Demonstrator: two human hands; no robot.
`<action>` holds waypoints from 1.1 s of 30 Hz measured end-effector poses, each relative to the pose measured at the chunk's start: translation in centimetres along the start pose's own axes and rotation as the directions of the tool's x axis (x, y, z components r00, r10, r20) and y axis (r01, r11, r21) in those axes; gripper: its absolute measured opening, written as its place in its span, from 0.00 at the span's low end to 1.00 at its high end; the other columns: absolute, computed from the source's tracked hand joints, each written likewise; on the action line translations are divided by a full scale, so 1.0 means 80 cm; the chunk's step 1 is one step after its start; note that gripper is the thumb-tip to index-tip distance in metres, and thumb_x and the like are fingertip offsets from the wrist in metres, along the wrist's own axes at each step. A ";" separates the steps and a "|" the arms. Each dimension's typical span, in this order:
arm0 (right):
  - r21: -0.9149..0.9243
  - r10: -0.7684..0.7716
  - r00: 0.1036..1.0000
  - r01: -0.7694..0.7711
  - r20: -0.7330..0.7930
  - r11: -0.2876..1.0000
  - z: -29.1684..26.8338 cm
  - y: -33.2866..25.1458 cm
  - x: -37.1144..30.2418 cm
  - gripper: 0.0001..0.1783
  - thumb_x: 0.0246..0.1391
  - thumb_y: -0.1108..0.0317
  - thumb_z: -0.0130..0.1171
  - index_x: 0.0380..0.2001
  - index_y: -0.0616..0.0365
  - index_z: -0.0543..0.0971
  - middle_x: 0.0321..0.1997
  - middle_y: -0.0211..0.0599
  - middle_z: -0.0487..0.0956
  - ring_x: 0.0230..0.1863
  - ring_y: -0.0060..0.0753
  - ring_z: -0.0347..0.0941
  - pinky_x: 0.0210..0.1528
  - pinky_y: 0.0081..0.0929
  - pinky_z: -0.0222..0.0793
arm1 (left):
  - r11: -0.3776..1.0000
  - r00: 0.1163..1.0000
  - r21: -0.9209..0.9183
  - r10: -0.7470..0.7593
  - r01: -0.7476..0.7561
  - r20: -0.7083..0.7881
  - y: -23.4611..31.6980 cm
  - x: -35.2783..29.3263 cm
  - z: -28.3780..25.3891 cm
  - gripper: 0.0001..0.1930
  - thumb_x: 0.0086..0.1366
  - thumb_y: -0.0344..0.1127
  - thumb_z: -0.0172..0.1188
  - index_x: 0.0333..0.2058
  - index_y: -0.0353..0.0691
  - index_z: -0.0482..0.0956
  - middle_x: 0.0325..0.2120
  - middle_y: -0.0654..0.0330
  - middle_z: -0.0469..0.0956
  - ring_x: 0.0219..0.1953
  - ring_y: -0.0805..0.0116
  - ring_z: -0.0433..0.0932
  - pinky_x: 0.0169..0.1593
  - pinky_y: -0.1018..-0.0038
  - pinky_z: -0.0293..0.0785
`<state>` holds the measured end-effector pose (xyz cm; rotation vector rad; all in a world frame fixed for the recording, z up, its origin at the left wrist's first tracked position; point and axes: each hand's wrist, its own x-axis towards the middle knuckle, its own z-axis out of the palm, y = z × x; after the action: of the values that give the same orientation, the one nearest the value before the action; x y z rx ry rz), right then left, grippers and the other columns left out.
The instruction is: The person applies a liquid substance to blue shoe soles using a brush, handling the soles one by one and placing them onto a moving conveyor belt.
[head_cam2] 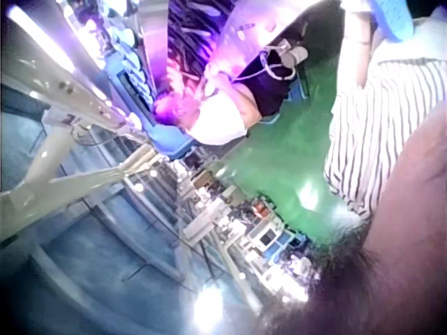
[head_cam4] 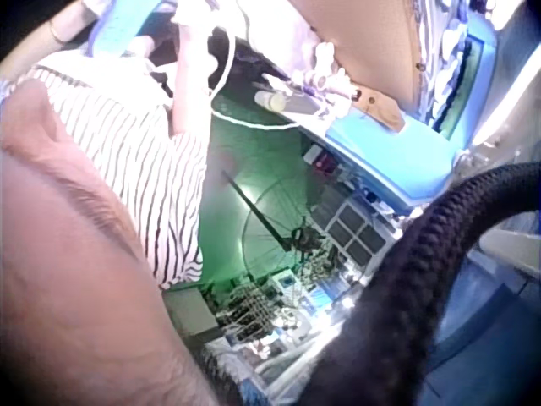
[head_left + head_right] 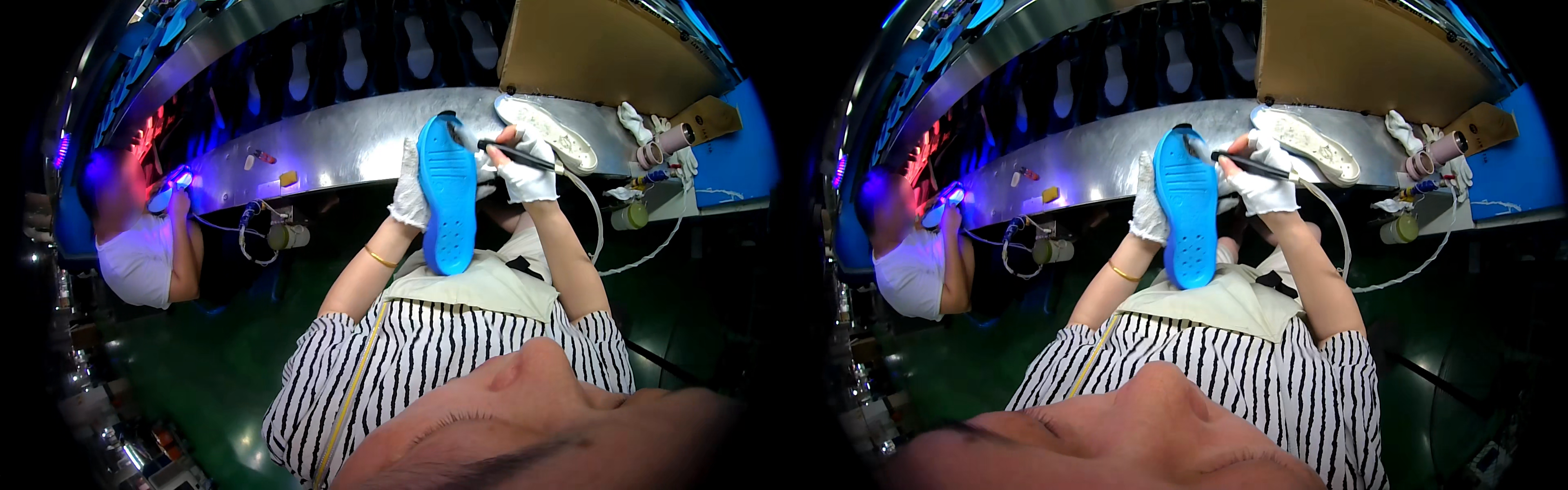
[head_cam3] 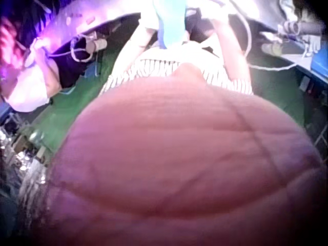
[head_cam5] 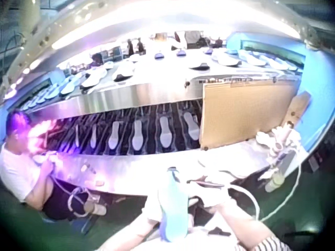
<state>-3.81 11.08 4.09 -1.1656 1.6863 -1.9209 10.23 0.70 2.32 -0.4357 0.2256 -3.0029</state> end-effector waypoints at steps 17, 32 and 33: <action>0.047 -0.139 0.952 0.131 0.271 0.990 0.020 -0.027 -0.034 0.14 0.42 0.81 0.60 0.34 0.61 0.71 0.27 0.36 0.75 0.28 0.22 0.73 0.34 0.19 0.71 | 0.710 0.844 0.694 0.441 -0.119 -0.306 -0.004 0.004 -0.020 0.45 0.54 0.72 0.44 0.56 0.36 0.60 0.49 0.47 0.69 0.49 0.55 0.71 0.53 0.62 0.70; 0.062 0.143 0.956 -0.164 0.258 0.985 -0.032 -0.003 -0.073 0.09 0.45 0.80 0.60 0.27 0.59 0.69 0.28 0.35 0.75 0.28 0.21 0.74 0.32 0.17 0.69 | 0.529 0.877 0.817 0.253 0.229 -0.409 -0.026 -0.035 -0.029 0.47 0.54 0.75 0.31 0.57 0.37 0.58 0.51 0.48 0.68 0.50 0.58 0.72 0.54 0.65 0.70; 0.054 0.067 0.961 -0.084 0.269 0.995 -0.029 -0.007 -0.074 0.09 0.45 0.80 0.60 0.27 0.59 0.70 0.28 0.35 0.75 0.28 0.21 0.74 0.32 0.17 0.69 | 0.537 0.860 0.818 0.296 0.209 -0.415 -0.026 -0.029 -0.034 0.45 0.55 0.73 0.30 0.55 0.37 0.60 0.49 0.51 0.70 0.48 0.59 0.73 0.51 0.65 0.72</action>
<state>-1.79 16.98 2.56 -1.2532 1.4930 -1.6742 11.48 3.37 -0.52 0.4840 -1.1572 -2.6240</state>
